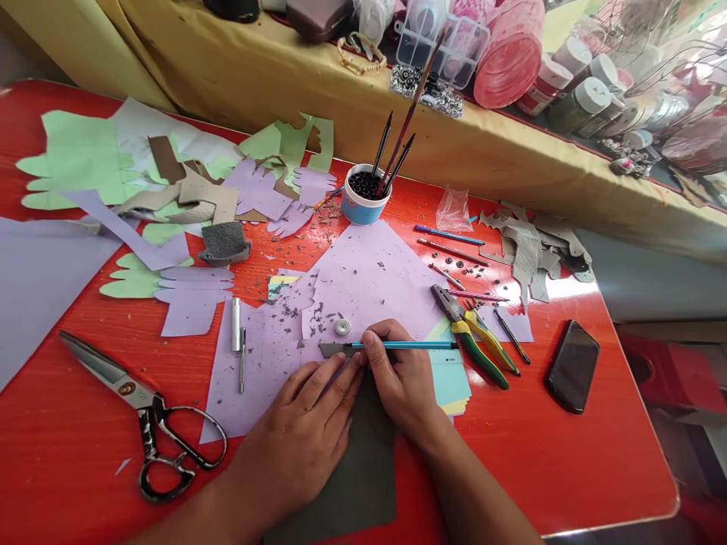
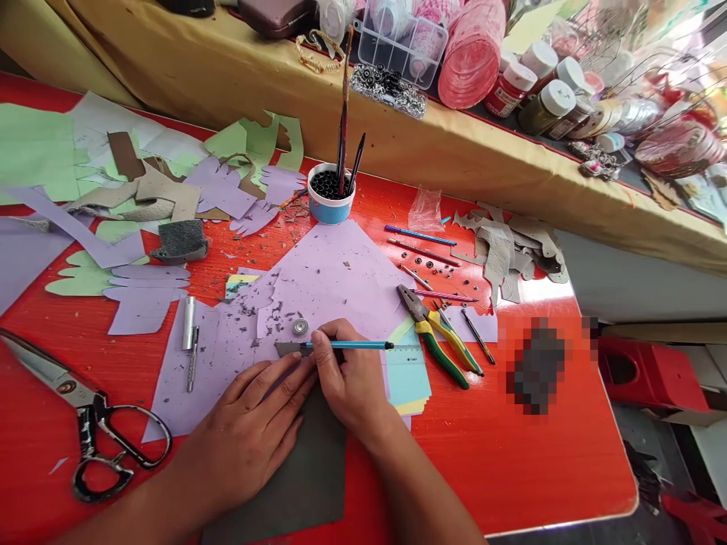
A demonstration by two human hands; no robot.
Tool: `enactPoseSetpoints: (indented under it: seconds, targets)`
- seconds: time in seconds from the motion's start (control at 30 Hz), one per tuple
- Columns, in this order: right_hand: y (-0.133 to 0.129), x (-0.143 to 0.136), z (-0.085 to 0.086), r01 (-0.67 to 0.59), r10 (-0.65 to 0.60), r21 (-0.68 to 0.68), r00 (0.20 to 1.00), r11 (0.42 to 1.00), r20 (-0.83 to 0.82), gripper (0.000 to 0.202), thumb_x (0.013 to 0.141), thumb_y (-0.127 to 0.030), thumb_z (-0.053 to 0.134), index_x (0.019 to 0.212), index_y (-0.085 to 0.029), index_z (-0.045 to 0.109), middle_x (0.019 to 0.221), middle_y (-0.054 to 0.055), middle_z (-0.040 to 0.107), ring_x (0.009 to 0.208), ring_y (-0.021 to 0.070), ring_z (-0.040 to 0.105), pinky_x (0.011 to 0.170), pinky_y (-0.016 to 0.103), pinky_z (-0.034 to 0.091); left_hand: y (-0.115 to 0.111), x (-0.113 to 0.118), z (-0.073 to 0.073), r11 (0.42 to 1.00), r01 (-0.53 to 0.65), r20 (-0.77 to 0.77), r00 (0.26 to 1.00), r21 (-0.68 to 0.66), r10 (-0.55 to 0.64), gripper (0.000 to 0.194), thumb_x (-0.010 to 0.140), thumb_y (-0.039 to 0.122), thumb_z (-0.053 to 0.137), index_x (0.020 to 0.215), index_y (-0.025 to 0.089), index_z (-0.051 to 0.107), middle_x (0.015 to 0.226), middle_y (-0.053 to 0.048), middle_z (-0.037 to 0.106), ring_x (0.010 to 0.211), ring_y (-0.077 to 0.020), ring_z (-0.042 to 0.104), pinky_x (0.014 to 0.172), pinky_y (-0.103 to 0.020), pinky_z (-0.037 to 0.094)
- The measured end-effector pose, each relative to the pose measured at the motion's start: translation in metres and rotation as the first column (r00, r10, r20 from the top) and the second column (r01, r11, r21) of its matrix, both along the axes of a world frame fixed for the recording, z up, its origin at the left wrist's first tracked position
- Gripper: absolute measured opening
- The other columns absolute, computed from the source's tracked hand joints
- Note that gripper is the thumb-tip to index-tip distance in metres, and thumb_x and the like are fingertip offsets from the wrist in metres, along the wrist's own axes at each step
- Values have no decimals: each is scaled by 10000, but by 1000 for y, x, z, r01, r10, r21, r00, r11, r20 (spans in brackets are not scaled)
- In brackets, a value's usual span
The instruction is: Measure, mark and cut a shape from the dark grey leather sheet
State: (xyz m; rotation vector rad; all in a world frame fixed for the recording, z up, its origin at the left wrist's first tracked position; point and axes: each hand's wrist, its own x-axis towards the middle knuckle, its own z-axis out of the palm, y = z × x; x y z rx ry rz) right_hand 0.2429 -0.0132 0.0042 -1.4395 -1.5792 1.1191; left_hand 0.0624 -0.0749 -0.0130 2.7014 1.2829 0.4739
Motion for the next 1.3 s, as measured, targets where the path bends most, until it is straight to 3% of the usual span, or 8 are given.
enactPoseSetpoints:
  seconds: [0.17,0.3,0.53,0.73,0.9,1.13,1.3]
  targets:
    - [-2,1,1,30,-31,-11,995,999,-95,281,1100,-414,527,905,-231,614,751,9,643,680,176,602,638,297,484,1,1,2,1000,-7,-4,1000,-2,7,463,1084,310,487,1491,136,622,1602,-86,578,1429,-289,525,1182,-463,351]
    - [-1,8,14,53,-55,-15,985,998,-163,270,1084,-435,570,919,-230,634,742,4,648,664,171,597,632,293,491,2,2,2,1000,-14,3,1000,14,14,463,1082,307,487,1488,131,624,1600,-79,581,1428,-288,531,1177,-458,359]
    - [-3,30,38,-12,9,-28,995,1000,-99,202,1041,-428,660,1039,-230,701,858,34,694,725,182,632,661,300,529,1,2,-2,999,-12,23,1000,47,11,449,1071,291,498,1473,152,640,1591,-88,593,1422,-296,543,1166,-453,373]
    - [-3,25,22,63,-67,-25,970,998,-234,287,1067,-457,609,905,-222,631,663,-16,634,589,153,591,573,275,477,1,2,-1,999,-14,22,1000,48,13,446,1069,272,494,1469,135,635,1578,-76,607,1399,-289,557,1166,-450,365]
    - [-6,29,8,39,-53,-55,958,998,-282,275,1058,-460,625,930,-217,636,691,-14,644,598,151,593,577,273,485,2,2,1,999,-14,19,1000,46,13,454,1069,279,491,1470,123,633,1564,-80,620,1384,-292,565,1163,-450,363]
    - [-6,45,12,125,-121,-14,912,992,-392,359,1068,-504,601,901,-196,678,668,-3,633,590,148,581,568,279,450,2,2,1,1000,-21,61,998,20,20,448,1081,265,479,1482,126,621,1577,-74,607,1383,-288,566,1158,-443,366]
    - [-6,46,13,161,-164,-41,915,986,-370,409,1062,-535,602,850,-194,681,605,-12,597,561,140,533,563,276,421,3,2,2,999,-2,60,998,32,0,456,1085,241,459,1495,102,602,1576,-86,607,1371,-298,570,1147,-451,374]
